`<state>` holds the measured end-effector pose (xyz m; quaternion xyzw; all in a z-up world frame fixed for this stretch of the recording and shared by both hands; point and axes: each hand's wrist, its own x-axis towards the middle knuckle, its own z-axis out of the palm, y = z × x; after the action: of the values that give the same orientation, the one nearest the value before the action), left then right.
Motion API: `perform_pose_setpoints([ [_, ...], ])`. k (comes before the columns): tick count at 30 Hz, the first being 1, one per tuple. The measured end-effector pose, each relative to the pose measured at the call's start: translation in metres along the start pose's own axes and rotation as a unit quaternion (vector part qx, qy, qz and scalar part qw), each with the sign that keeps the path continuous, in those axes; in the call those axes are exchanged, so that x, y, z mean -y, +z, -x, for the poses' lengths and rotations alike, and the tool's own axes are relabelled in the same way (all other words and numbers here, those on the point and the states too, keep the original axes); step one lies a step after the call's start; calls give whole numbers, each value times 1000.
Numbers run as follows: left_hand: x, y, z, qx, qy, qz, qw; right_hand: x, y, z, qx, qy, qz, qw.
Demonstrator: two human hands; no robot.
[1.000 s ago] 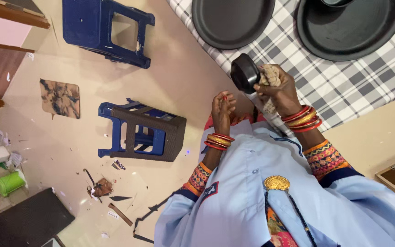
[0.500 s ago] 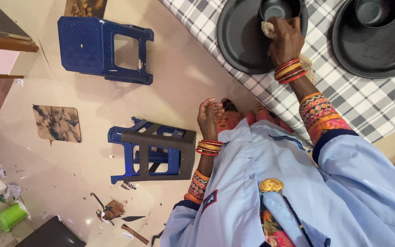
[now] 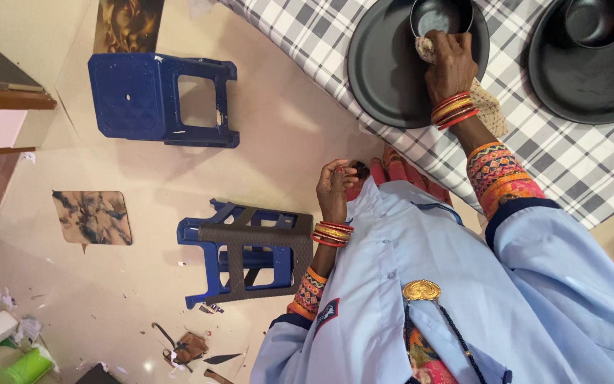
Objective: The person wipes a small black bowl and a clear glass with a cloth, then places them on a table and a shelf.
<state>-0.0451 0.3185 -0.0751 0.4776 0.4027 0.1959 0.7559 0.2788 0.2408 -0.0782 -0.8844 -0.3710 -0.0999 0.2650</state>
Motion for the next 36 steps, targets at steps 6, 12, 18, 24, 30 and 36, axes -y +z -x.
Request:
perform_pose_setpoints([
  [6, -2, -1, -3, 7, 11, -6, 1000, 2, 1, -1, 26, 29, 3, 999],
  [12, 23, 0, 5, 32, -3, 34, 999, 6, -12, 7, -73, 11, 6, 997],
  [18, 50, 21, 17, 50, -8, 21, 998, 28, -68, 60, -38, 104, -72, 991],
  [24, 44, 82, 62, 142, 2, -111, 984, 52, -170, 160, 12, 223, -365, 904],
  [30, 88, 174, 152, 405, 160, -340, 833, 10, -275, 292, -30, 306, -555, 773],
  [36, 197, 311, 317, 648, 31, -364, 668, -92, -417, 460, -205, 349, -661, 632],
])
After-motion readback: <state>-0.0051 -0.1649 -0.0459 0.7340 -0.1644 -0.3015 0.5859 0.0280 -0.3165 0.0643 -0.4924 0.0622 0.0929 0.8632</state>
